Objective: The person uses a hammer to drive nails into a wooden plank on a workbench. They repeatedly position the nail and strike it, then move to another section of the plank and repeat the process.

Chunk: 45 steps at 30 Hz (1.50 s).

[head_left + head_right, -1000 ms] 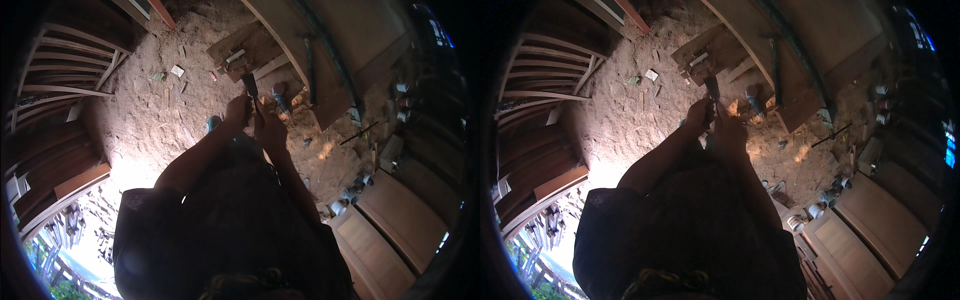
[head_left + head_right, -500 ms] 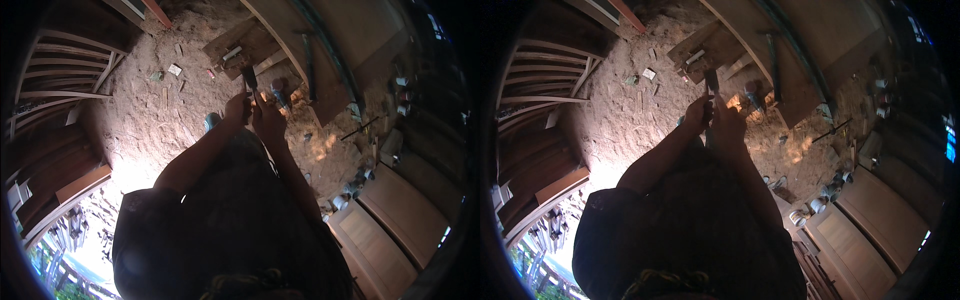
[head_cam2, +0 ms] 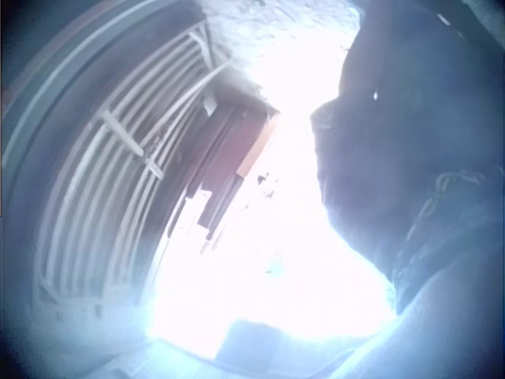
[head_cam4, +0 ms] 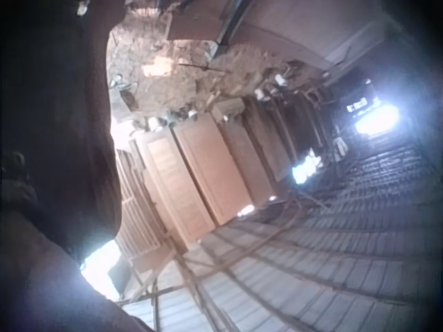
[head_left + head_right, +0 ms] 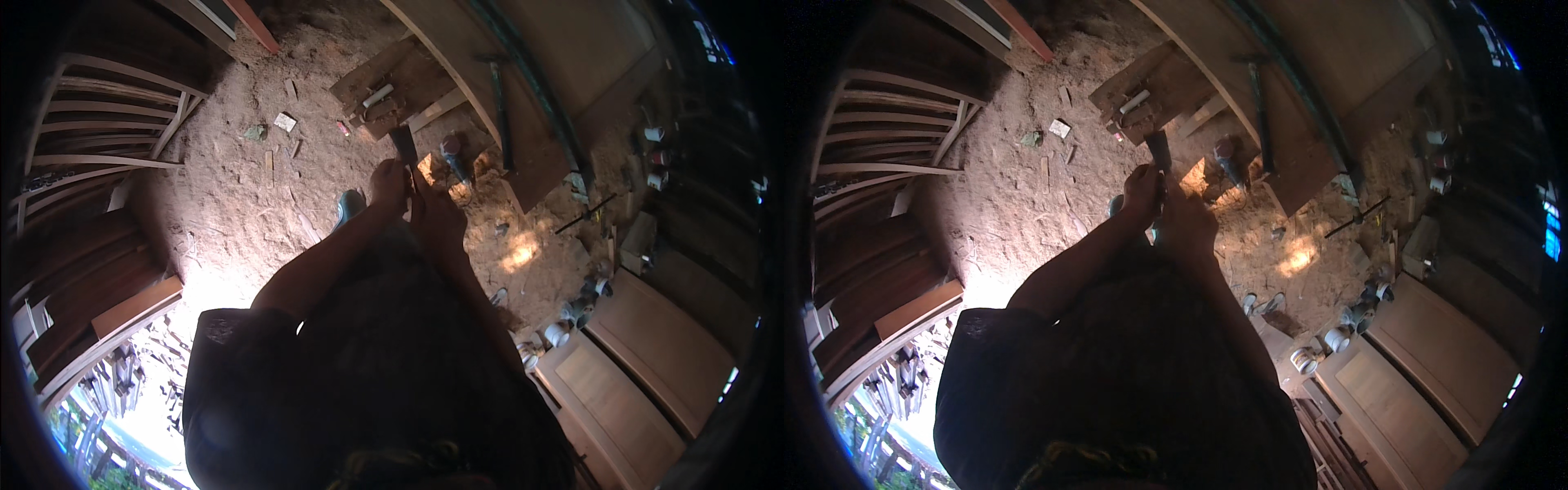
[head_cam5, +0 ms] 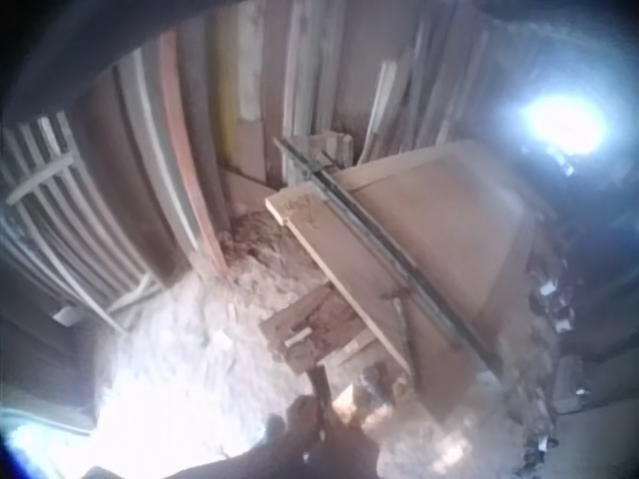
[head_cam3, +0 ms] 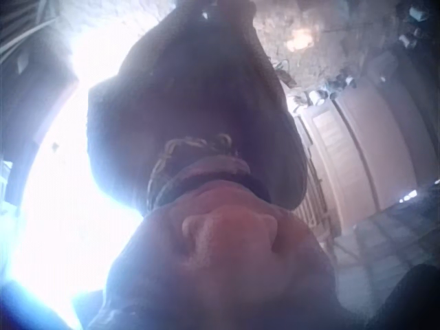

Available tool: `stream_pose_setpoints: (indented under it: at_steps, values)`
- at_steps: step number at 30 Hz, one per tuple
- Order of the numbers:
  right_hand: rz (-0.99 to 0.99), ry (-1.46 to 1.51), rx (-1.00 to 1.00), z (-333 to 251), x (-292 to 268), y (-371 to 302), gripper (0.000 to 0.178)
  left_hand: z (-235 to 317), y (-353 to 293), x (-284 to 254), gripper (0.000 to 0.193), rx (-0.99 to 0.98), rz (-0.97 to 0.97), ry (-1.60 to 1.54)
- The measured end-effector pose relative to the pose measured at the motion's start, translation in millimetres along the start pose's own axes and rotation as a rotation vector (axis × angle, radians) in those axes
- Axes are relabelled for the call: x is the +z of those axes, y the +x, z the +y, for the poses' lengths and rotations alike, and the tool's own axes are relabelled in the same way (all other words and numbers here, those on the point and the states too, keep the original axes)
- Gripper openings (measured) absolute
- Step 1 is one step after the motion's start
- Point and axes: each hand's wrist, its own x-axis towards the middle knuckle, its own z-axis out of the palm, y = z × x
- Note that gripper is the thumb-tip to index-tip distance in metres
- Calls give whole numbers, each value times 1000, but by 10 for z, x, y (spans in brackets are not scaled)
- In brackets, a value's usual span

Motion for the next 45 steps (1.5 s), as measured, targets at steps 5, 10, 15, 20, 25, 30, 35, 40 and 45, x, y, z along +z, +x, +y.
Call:
stream_pose_setpoints:
  at_steps: [5,10,15,20,25,30,35,40,45]
  values:
    - [18,33,-4,112,139,338,42,-9,66,-50,26,38,-7,44]
    - [319,340,-241,587,199,213,41,136,-103,-419,29,135,-115,253]
    - [247,337,-149,423,-2,833,47,383,-401,-729,32,397,-174,270]
    - [169,291,-94,635,171,1484,56,640,-677,-752,39,398,-305,262]
    - [68,357,-112,769,116,1409,64,679,-917,-679,40,220,-304,41]
    - [354,206,-206,920,-175,1227,66,626,-993,-529,35,192,-294,-178]
    - [430,-69,-86,1539,-600,1068,63,698,-1072,-334,31,207,-295,-156]
    - [194,-16,-72,1990,-415,1294,45,869,-963,38,42,161,-443,-221]
    - [287,365,169,1765,-687,982,39,997,-940,582,33,401,-425,111]
